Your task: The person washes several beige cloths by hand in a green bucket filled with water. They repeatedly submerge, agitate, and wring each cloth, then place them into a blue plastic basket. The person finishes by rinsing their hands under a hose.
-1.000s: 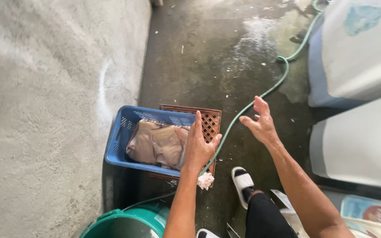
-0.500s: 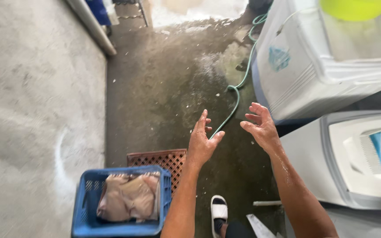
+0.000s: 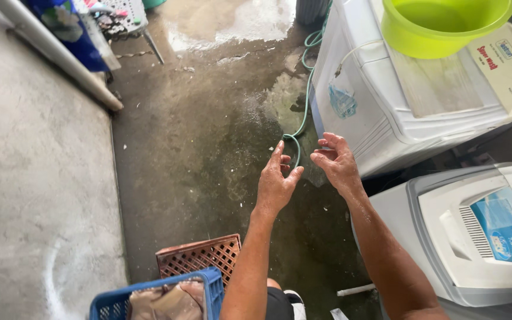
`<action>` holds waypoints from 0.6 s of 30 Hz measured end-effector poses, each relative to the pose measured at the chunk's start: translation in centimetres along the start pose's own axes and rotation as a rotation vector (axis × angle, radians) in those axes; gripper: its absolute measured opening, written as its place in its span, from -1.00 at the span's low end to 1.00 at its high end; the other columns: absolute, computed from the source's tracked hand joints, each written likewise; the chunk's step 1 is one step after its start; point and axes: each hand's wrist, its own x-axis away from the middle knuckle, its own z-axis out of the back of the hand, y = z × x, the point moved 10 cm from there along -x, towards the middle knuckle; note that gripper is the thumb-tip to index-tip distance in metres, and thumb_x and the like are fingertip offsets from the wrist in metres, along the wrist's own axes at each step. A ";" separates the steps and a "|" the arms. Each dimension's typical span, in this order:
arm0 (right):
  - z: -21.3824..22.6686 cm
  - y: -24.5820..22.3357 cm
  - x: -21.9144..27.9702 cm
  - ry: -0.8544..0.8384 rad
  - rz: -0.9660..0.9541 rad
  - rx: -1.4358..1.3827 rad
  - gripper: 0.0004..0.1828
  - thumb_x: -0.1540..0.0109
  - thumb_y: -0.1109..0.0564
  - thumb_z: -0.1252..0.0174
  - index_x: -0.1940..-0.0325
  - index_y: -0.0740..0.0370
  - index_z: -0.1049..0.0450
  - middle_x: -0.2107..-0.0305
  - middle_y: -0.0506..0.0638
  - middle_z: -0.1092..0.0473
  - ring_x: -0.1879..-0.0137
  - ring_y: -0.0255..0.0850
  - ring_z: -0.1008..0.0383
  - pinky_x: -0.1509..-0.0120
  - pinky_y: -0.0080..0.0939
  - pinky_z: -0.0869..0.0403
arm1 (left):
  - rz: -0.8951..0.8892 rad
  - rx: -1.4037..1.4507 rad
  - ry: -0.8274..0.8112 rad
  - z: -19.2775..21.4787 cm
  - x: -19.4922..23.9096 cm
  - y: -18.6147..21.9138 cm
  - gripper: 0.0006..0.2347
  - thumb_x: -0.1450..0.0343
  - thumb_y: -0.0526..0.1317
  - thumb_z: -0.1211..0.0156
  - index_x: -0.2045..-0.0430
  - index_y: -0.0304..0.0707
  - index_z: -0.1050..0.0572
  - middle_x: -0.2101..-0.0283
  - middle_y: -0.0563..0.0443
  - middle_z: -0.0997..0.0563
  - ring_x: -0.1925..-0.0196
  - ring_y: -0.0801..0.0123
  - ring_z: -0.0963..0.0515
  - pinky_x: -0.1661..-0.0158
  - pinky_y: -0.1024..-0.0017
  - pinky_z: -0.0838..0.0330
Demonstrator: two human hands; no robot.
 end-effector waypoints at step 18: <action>-8.9 4.8 -32.3 0.138 -0.061 -0.147 -0.41 -0.21 0.19 -0.28 -0.30 0.32 -0.28 -0.02 0.08 -0.40 -0.07 -0.23 -0.46 -0.14 -0.20 -0.52 | -0.059 -0.069 -0.263 -1.8 -36.4 -5.4 -0.32 -0.34 -0.16 -0.35 -0.39 -0.23 -0.20 0.01 -0.16 -0.63 0.09 0.20 -0.68 0.08 0.26 -0.58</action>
